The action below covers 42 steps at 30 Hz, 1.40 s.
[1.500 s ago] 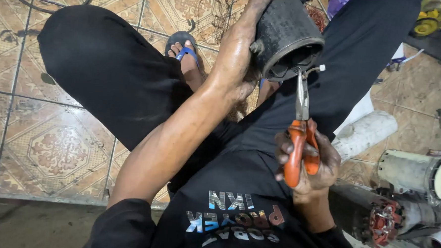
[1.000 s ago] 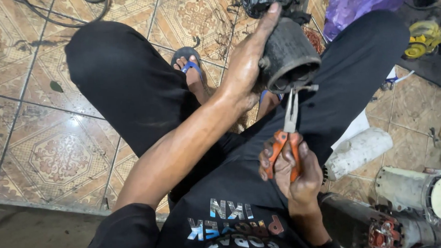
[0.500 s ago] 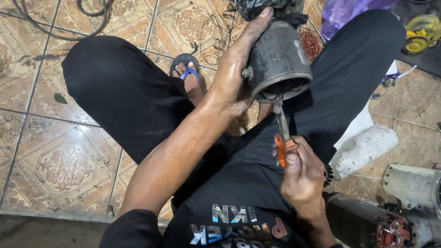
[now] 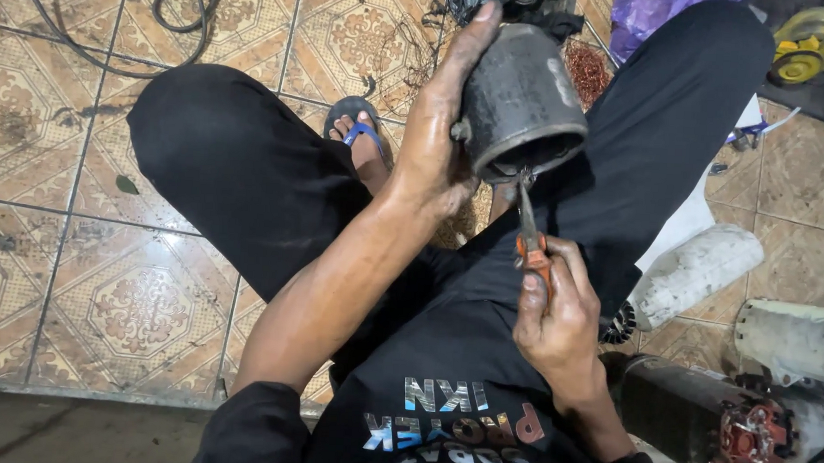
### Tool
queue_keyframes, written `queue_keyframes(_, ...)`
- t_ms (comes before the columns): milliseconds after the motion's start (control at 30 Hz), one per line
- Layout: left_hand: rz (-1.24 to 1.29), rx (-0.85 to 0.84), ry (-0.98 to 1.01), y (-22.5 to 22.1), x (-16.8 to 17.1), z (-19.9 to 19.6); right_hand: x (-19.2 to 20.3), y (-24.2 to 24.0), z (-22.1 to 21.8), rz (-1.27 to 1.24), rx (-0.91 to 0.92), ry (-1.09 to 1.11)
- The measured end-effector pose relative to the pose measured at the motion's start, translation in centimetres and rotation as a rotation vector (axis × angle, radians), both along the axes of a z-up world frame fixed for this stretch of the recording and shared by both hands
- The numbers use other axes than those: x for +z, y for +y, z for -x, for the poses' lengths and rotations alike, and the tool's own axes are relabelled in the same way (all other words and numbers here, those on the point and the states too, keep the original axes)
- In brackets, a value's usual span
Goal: Removing copper stator windings from a motor housing using pliers and a screwdriver
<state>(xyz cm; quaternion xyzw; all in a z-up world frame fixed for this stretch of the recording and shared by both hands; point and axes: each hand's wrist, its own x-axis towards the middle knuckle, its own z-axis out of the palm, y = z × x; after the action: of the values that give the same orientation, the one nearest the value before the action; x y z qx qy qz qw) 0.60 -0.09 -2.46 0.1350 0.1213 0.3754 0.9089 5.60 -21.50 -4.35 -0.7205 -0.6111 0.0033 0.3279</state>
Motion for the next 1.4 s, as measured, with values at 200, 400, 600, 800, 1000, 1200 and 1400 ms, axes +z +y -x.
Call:
queue_keyframes(200, 0.036, -0.119, -0.120, 0.1, 0.3, 0.9, -0.9, -0.5, -1.2, -0.108, 0.107, 0.589)
queue_keyframes(400, 0.078, -0.200, -0.137, -0.9, 1.5, 1.2, -2.6, -0.7, -4.4, -0.062, 0.614, 1.577)
queue_keyframes(600, 0.219, -0.276, 0.102, -1.5, 5.9, 2.3, -4.6, 0.4, -3.7, -0.110, 0.959, 1.841)
queue_keyframes(800, 0.148, -0.226, 0.010, -1.4, 5.3, 2.4, -4.1, 2.3, -3.8, 0.042, 1.249, 2.096)
queue_keyframes(1000, 0.225, -0.196, 0.077, -1.0, 5.4, 2.6, -6.0, 0.7, -3.7, -0.109, 0.809, 1.834)
queue_keyframes(1200, 0.350, -0.130, 0.101, -0.4, 5.2, 3.1, -8.2, 0.9, -4.0, -0.191, 0.620, 1.888)
queue_keyframes(1400, 0.048, -0.078, 0.086, 0.0, 2.3, 2.5, -10.7, 2.4, -3.9, -0.349, 0.453, 1.741)
